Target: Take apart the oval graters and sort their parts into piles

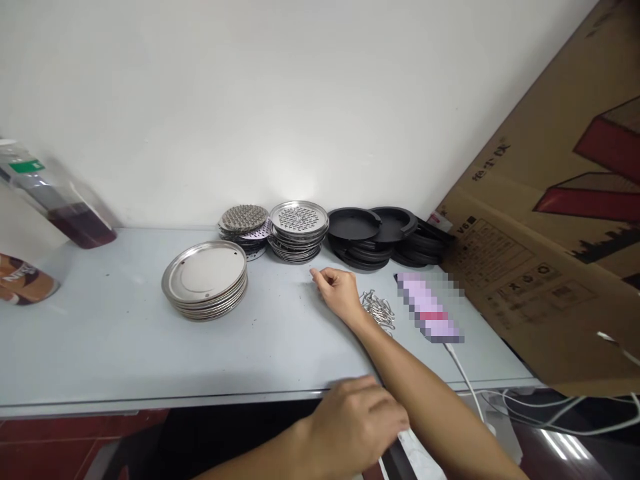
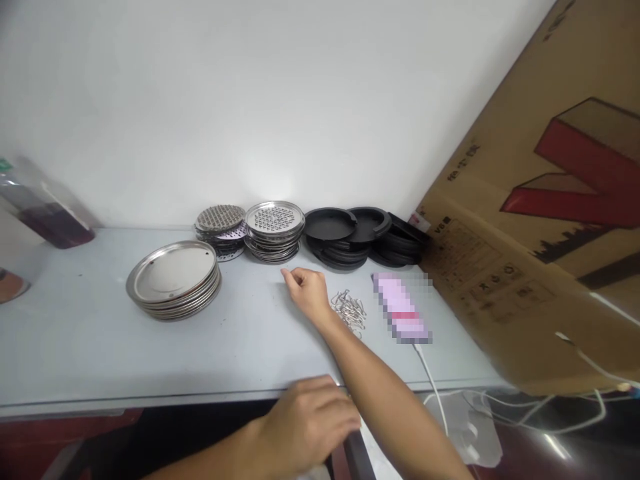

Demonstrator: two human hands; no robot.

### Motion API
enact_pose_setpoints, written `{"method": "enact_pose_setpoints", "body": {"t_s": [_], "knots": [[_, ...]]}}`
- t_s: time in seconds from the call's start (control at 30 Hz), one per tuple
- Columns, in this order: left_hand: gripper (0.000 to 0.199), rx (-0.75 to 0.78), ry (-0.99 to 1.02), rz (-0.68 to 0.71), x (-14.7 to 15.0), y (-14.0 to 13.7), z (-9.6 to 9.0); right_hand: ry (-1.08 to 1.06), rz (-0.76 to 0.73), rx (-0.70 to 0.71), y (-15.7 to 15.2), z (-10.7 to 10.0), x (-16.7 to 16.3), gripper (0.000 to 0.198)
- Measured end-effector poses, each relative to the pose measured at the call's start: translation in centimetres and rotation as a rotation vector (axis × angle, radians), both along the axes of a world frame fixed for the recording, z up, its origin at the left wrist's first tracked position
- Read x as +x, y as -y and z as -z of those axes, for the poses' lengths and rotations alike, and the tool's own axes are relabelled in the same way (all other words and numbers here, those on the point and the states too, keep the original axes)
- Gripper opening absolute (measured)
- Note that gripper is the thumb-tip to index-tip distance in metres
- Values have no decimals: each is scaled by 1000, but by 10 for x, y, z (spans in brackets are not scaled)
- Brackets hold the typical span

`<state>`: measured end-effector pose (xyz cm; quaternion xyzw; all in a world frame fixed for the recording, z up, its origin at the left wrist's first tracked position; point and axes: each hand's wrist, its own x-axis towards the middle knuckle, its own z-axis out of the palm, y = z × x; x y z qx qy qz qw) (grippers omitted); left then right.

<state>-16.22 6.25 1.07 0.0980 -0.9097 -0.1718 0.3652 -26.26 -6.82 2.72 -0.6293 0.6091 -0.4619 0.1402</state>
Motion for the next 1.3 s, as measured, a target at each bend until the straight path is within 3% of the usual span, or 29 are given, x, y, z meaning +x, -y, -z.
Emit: {"method": "enact_pose_setpoints", "body": {"t_s": [0.07, 0.13, 0.27, 0.4, 0.5, 0.67, 0.77, 0.8, 0.87, 0.93, 1.0, 1.1, 1.13, 1.3], "knots": [[11, 81, -23, -12, 7, 5, -8, 5, -15, 2, 1, 3, 3, 49], [10, -2, 36, 31, 6, 4, -8, 5, -44, 6, 3, 6, 6, 49], [23, -291, 154, 61, -18, -8, 16, 16, -66, 19, 6, 12, 8, 50], [21, -317, 153, 41, -39, -14, 35, 38, -53, 37, 8, 12, 1, 47], [20, -302, 174, 38, -41, -15, 35, 47, -33, 49, 10, 10, -3, 46], [26, -190, 25, -39, -11, -8, 4, 53, -11, 30, 8, 4, -8, 46], [21, -187, -156, -149, 39, 28, -31, 52, -24, -3, 2, -1, -9, 45], [16, -182, -219, -252, 62, 48, -44, 51, -24, -12, 0, -2, -8, 46], [15, -170, -338, -629, 112, 95, -71, 76, -23, -5, -1, -6, -6, 47], [18, -62, -378, -891, 163, 144, -94, 90, -40, 36, 0, -12, -1, 47], [21, 150, -421, -997, 205, 184, -107, 68, -109, 95, 5, -19, 6, 42], [44, 658, -376, -877, 243, 216, -105, 16, -218, 148, 12, -24, 15, 30], [51, 749, -356, -832, 249, 220, -100, 2, -210, 141, 14, -24, 16, 29], [53, 904, -281, -744, 259, 218, -75, -32, -53, 51, 12, -12, 9, 34]]}}
